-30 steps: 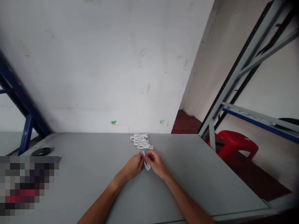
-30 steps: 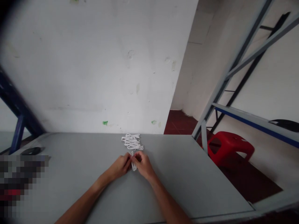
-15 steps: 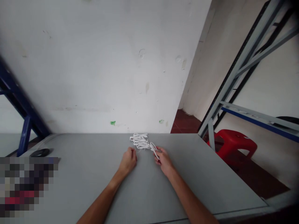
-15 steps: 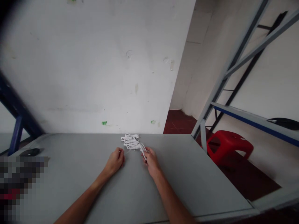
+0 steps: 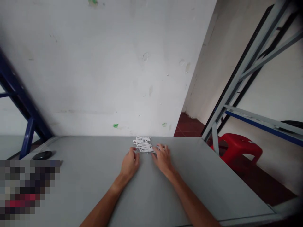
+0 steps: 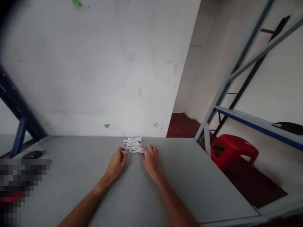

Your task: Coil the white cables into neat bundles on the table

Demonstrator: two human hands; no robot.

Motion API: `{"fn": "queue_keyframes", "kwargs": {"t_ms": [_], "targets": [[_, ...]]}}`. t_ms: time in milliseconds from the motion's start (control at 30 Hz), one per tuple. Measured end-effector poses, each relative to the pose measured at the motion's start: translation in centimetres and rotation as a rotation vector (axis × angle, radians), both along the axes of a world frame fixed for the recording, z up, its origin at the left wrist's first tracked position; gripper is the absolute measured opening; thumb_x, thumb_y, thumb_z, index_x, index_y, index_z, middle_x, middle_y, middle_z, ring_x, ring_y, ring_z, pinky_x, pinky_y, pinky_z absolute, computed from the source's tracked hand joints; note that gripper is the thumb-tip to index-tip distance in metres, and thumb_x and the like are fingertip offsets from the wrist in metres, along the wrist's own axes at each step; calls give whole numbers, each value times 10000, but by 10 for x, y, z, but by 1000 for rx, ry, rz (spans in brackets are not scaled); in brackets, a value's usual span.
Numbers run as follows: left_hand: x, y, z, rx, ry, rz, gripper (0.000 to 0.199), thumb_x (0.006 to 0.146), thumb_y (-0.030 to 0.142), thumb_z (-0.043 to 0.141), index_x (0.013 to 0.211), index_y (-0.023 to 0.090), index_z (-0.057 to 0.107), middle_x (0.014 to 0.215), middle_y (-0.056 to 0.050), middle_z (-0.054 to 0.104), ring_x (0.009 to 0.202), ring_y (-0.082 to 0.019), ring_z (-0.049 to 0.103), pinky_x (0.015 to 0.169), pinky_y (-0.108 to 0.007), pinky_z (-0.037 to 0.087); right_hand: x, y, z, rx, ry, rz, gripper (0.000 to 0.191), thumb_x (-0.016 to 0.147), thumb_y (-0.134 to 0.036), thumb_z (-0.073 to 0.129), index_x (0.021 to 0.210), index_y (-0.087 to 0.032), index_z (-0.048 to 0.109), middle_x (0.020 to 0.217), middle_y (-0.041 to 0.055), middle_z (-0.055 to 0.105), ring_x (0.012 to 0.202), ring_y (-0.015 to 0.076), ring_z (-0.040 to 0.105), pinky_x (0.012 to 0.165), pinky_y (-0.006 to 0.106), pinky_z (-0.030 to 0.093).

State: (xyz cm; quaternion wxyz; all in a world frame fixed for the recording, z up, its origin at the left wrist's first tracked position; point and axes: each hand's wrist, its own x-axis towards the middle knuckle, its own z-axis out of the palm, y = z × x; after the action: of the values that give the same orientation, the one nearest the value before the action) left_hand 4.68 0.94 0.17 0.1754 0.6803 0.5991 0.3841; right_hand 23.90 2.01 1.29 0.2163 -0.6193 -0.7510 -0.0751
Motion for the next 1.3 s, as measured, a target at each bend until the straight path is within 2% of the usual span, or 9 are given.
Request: {"fn": "queue_keyframes", "kwargs": {"t_ms": [100, 233, 333, 400, 567, 733, 933, 1133, 1300], "targets": [[5, -4, -1, -15, 36, -149, 170, 926, 271, 437, 1042, 187, 528, 720, -29, 616, 634, -186, 569, 625, -275, 367, -7, 10, -6, -40, -68, 25, 192, 885, -297, 604, 1036, -230, 702, 1148, 116, 619, 1047, 296, 471, 878, 412, 360], [8, -7, -2, 21, 122, -254, 131, 904, 240, 472, 970, 193, 575, 786, -45, 646, 688, -182, 588, 661, -274, 395, -6, 8, -17, 43, -41, 61, 122, 894, -278, 599, 923, -198, 686, 1061, 126, 621, 995, 285, 489, 872, 409, 376], [8, -7, -2, 47, 156, -262, 135, 891, 246, 505, 979, 189, 590, 882, -67, 661, 735, -189, 602, 693, -288, 416, -3, -1, -19, 92, 160, 116, 149, 919, -267, 557, 819, -188, 634, 930, 106, 626, 944, 258, 528, 864, 381, 397], [9, -8, -3, 56, 138, -272, 156, 897, 273, 515, 1005, 185, 587, 933, -76, 662, 721, -182, 601, 697, -293, 428, -2, -6, -18, 77, 357, 164, 209, 925, -299, 544, 750, -192, 584, 818, 77, 615, 840, 228, 555, 790, 346, 419], [11, -11, -1, 94, 15, -293, 188, 932, 350, 491, 1006, 195, 568, 932, -58, 659, 661, -154, 586, 660, -277, 431, -7, -15, -9, -163, 757, 276, 267, 892, -402, 565, 707, -210, 559, 652, 19, 591, 608, 180, 537, 600, 300, 394], [12, -13, 6, 54, -119, -274, 229, 946, 412, 477, 937, 198, 559, 813, -25, 654, 618, -145, 569, 616, -261, 411, -12, -22, -3, -329, 972, 360, 203, 878, -409, 578, 791, -226, 584, 673, 17, 628, 576, 178, 563, 577, 303, 413], [13, -13, 8, 44, -153, -256, 220, 938, 408, 501, 928, 197, 564, 751, -16, 664, 579, -140, 558, 587, -251, 401, -13, -24, -5, -262, 894, 366, 74, 837, -285, 597, 878, -223, 599, 734, 19, 638, 655, 184, 585, 634, 313, 449], [14, -14, 5, 99, -124, -281, 176, 947, 350, 494, 982, 198, 577, 905, -46, 708, 645, -138, 609, 617, -249, 429, -16, -25, -5, -215, 929, 393, 244, 782, -196, 594, 1024, -231, 590, 951, 49, 655, 800, 194, 624, 750, 355, 511], [14, -16, 5, 122, -115, -299, 181, 957, 347, 483, 983, 200, 584, 883, -38, 704, 656, -135, 616, 624, -242, 439, -15, -26, -1, -204, 869, 416, 321, 739, -145, 578, 1044, -233, 629, 1006, 66, 626, 896, 221, 604, 789, 373, 511]]}}
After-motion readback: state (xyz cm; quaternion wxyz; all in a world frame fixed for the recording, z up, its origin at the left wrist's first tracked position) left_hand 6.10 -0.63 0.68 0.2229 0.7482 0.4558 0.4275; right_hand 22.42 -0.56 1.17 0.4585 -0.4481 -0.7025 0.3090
